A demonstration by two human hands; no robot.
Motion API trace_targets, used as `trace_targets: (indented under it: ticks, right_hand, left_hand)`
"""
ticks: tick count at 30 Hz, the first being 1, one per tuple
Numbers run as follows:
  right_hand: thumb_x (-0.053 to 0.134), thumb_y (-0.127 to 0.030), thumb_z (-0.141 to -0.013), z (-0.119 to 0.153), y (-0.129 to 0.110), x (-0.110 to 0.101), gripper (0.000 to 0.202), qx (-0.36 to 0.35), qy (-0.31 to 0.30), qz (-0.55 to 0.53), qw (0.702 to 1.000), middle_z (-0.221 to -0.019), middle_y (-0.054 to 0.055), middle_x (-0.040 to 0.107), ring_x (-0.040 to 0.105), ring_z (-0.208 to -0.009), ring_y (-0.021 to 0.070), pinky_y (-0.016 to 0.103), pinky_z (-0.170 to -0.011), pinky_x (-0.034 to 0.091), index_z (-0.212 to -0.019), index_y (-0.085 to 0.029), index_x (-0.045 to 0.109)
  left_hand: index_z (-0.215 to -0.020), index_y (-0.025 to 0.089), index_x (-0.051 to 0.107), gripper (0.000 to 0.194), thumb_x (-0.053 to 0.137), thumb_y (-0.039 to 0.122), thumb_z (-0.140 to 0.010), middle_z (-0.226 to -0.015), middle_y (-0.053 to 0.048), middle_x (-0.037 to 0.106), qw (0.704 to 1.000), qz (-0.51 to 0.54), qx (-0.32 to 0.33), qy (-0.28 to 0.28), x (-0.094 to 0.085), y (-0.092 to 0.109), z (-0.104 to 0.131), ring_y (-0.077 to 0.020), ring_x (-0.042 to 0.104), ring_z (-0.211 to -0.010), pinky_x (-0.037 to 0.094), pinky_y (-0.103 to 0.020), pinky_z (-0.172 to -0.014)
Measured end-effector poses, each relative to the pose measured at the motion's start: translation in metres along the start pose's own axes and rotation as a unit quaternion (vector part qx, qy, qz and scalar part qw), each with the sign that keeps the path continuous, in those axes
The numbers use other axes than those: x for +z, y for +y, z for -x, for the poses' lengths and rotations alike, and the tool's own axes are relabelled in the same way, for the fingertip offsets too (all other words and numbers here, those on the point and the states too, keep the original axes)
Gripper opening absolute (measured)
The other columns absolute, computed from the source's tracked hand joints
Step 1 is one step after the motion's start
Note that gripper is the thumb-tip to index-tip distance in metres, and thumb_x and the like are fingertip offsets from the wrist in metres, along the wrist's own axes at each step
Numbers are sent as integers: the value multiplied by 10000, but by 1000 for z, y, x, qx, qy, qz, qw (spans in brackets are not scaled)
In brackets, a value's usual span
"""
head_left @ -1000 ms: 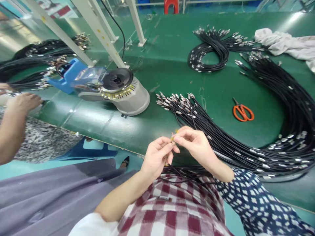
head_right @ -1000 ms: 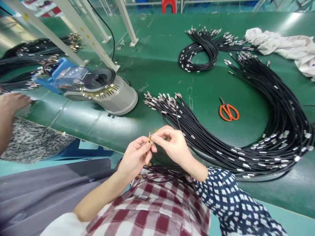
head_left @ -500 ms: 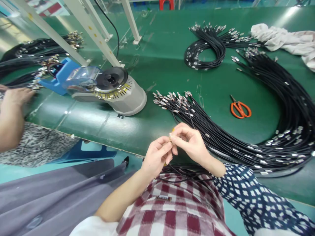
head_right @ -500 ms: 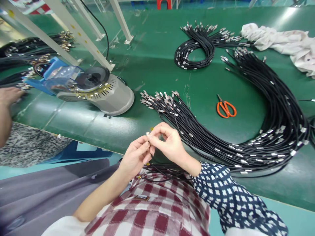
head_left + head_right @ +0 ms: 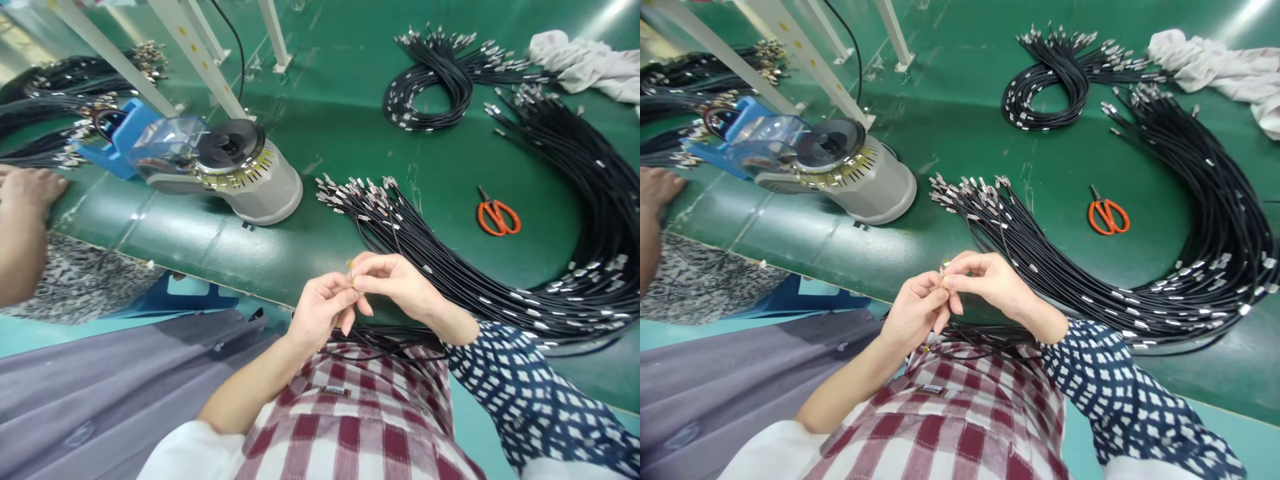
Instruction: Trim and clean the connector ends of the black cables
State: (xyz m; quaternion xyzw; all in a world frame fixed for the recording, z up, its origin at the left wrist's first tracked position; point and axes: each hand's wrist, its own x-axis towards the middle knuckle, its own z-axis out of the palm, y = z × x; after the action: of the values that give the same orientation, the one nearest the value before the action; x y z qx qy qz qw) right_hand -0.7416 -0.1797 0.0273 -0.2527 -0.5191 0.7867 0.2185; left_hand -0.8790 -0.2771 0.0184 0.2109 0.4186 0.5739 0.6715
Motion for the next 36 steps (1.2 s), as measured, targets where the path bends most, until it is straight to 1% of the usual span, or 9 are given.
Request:
trace_targets:
  ticks: [6, 10, 14, 16, 18, 21, 23, 32, 36]
  right_hand:
    - [684, -275, -865, -1, -9, -5, 104, -110, 17, 199, 974, -930, 31, 646, 621, -850, 152, 291, -765, 487, -815, -196, 730]
    - [629, -306, -919, 14, -18, -28, 147, -208, 201, 508, 811, -1040, 68, 652, 608, -966, 205, 338, -829, 464, -967, -199, 717]
    - [668, -403, -886, 27, -10, -43, 261, -149, 196, 748, 616, -1025, 86, 667, 579, -903, 247, 377, -723, 393, -963, -159, 714]
    - [645, -390, -903, 27, 0, -42, 250, -132, 150, 795, 572, -1003, 86, 670, 557, -885, 246, 382, -691, 351, -908, -149, 712]
    - [572, -300, -948, 23, 8, -38, 221, -134, 131, 814, 550, -975, 83, 666, 533, -878, 235, 382, -685, 317, -839, -156, 700]
    - [496, -181, -958, 21, 10, -35, 282, -155, 129, 819, 537, -901, 73, 659, 506, -829, 212, 383, -678, 281, -733, -170, 667]
    - [486, -175, -957, 22, 8, -35, 294, -171, 141, 813, 539, -890, 69, 664, 500, -817, 206, 383, -680, 274, -724, -176, 666]
    - [520, -148, -912, -9, 4, -26, 221, -157, 115, 820, 538, -926, 113, 662, 518, -891, 241, 394, -693, 280, -753, -145, 673]
    - [559, -203, -886, -4, -2, -27, 185, -168, 158, 770, 595, -914, 72, 674, 545, -849, 208, 370, -701, 305, -734, -169, 658]
  left_hand:
    - [-745, 139, 608, 306, 747, 407, -789, -635, -40, 719, 998, 13, -20, -65, -8, -2, 0, -71, 504, -299, 287, -154, -293]
    - [-805, 148, 603, 249, 653, 383, -871, -859, -85, 732, 979, -195, 26, 52, -35, 2, 26, -88, 563, -445, 378, -206, -400]
    - [-1065, 172, 582, 398, 770, 322, -748, -1166, -131, 634, 761, -525, 230, 304, -68, 4, 44, -217, 615, -880, 487, -359, -764]
    - [-1230, 188, 539, 522, 752, 292, -765, -1267, -151, 594, 653, -635, 291, 292, -73, 2, 44, -296, 561, -1102, 411, -455, -938]
    - [-1229, 224, 579, 383, 655, 243, -854, -1244, -124, 635, 623, -707, 295, 154, -68, -1, 41, -305, 538, -1172, 343, -470, -991]
    - [-949, 222, 682, 146, 537, 225, -935, -865, -50, 723, 648, -726, 228, -45, -53, -2, 36, -206, 633, -803, 379, -374, -826]
    - [-771, 204, 665, 241, 513, 251, -952, -644, -12, 655, 690, -694, 192, -76, -44, 0, 30, -153, 562, -589, 376, -320, -706]
    - [-756, 179, 681, 207, 587, 310, -887, -642, -6, 614, 822, -545, 164, 12, -16, 9, -40, -138, 531, -584, 388, -235, -567]
    - [-978, 150, 654, 242, 629, 357, -856, -758, -17, 657, 913, -390, 103, 62, -18, 10, -60, -96, 532, -490, 390, -218, -488]
